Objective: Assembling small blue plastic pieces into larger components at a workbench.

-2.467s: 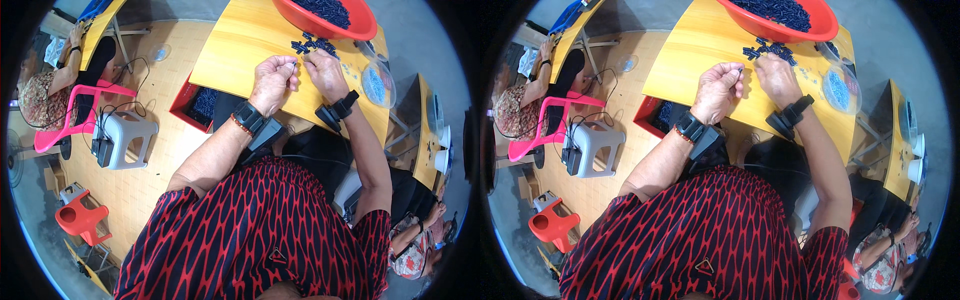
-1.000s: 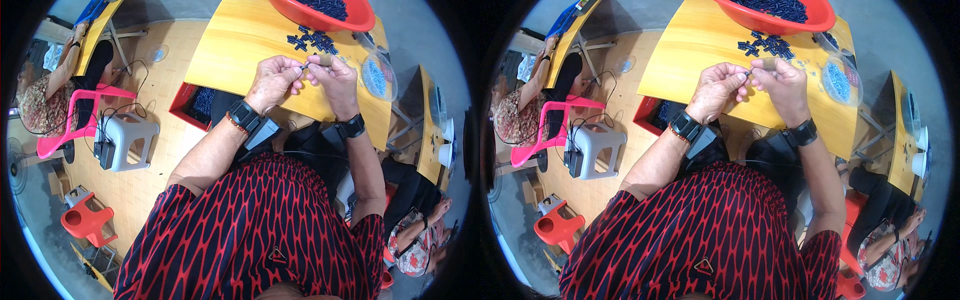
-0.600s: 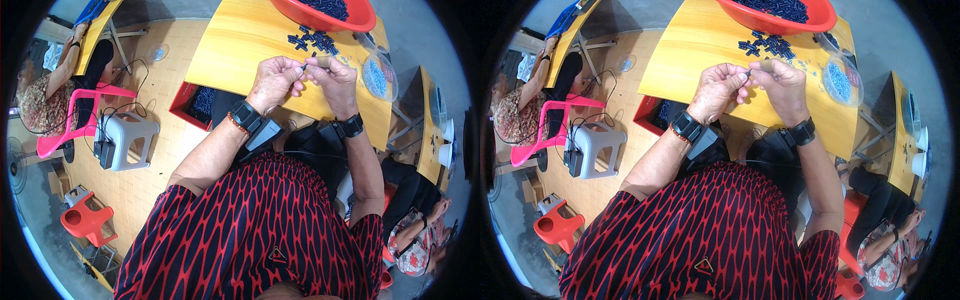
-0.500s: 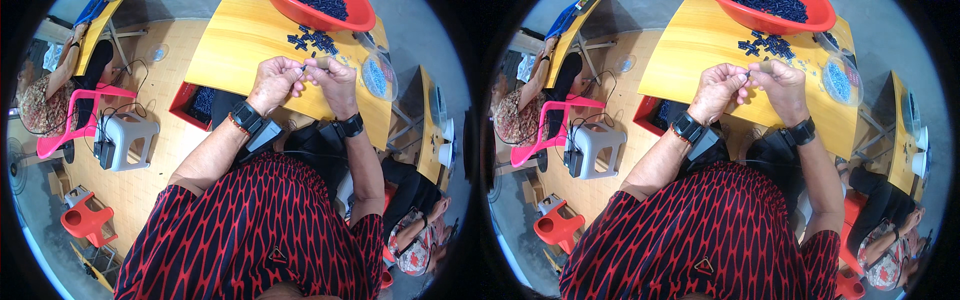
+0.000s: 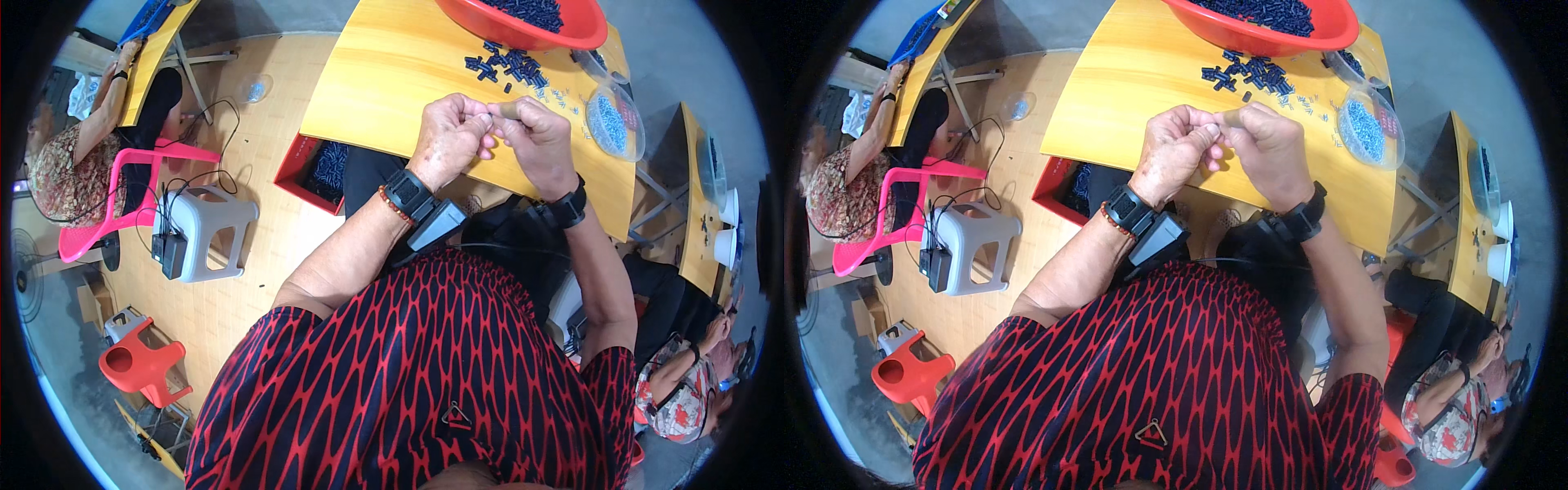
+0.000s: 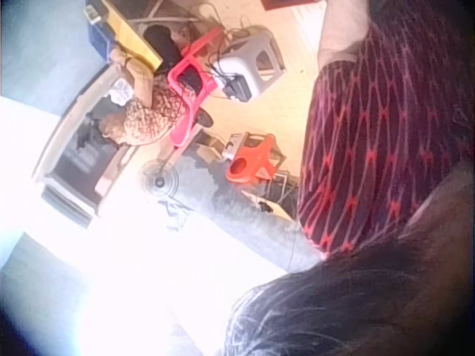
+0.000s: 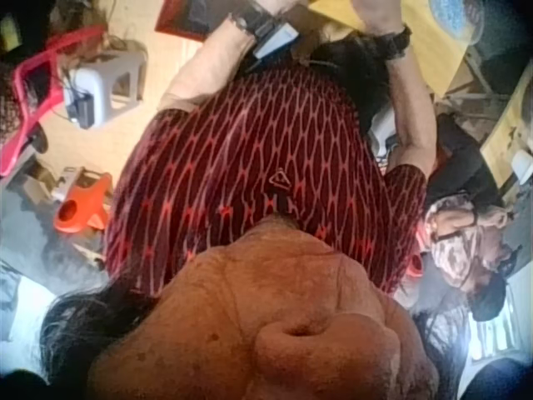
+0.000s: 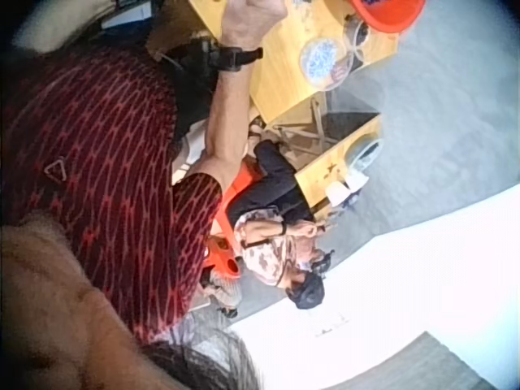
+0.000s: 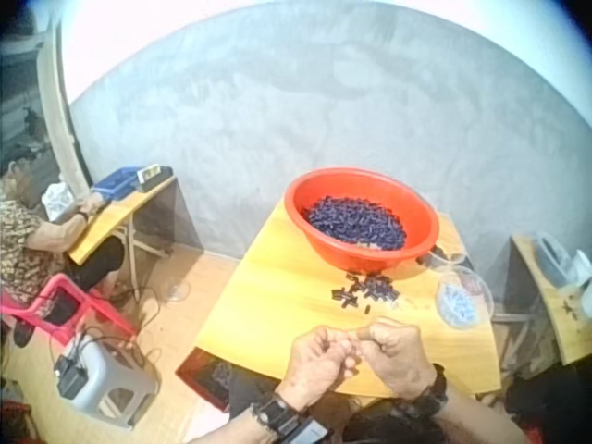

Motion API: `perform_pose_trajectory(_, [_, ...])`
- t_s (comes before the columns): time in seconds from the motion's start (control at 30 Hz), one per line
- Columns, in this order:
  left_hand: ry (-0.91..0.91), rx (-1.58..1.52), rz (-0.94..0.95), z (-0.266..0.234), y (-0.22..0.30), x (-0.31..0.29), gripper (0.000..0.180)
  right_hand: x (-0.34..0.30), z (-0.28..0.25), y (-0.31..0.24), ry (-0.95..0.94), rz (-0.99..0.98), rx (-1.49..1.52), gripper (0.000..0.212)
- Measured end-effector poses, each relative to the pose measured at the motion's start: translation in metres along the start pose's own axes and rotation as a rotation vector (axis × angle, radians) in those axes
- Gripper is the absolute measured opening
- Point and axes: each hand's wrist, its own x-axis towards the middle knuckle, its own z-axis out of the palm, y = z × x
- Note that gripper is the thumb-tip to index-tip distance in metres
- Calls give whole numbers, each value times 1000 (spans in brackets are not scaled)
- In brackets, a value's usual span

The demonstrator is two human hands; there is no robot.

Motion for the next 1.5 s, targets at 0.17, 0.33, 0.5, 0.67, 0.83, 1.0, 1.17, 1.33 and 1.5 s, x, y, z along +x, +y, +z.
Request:
perform_pose_trajectory(0.17, [-23, -90, -63, -6, 3, 4, 8, 0, -8, -7, 30, 341, 361, 31])
perform_pose_trajectory(0.33, [-46, -69, -49, -12, -6, 10, 11, 3, 0, -24, -73, 123, 40, 34])
perform_pose_trajectory(0.5, [-122, -203, -68, -11, -4, 9, 13, 5, 5, -12, -64, -17, -142, 29])
perform_pose_trajectory(0.67, [-128, -86, -64, -10, -2, 5, 14, 6, 3, -15, -61, -67, -157, 28])
perform_pose_trajectory(0.83, [-146, -71, -14, -10, -3, 7, 13, 4, -3, -12, -131, 53, -66, 30])
perform_pose_trajectory(1.0, [-131, -100, -34, -12, -3, 7, 12, 8, -11, -16, -90, 212, 118, 29])
perform_pose_trajectory(1.17, [-155, -52, -48, -11, 0, 6, 11, 14, -23, -2, -172, 178, 162, 16])
perform_pose_trajectory(1.33, [-151, -21, -34, -10, 0, 7, 10, 15, -20, -1, -173, 258, 156, 14])
perform_pose_trajectory(1.5, [-119, 33, 15, -8, -2, 5, 9, 11, -12, 6, -112, 132, 10, 12])
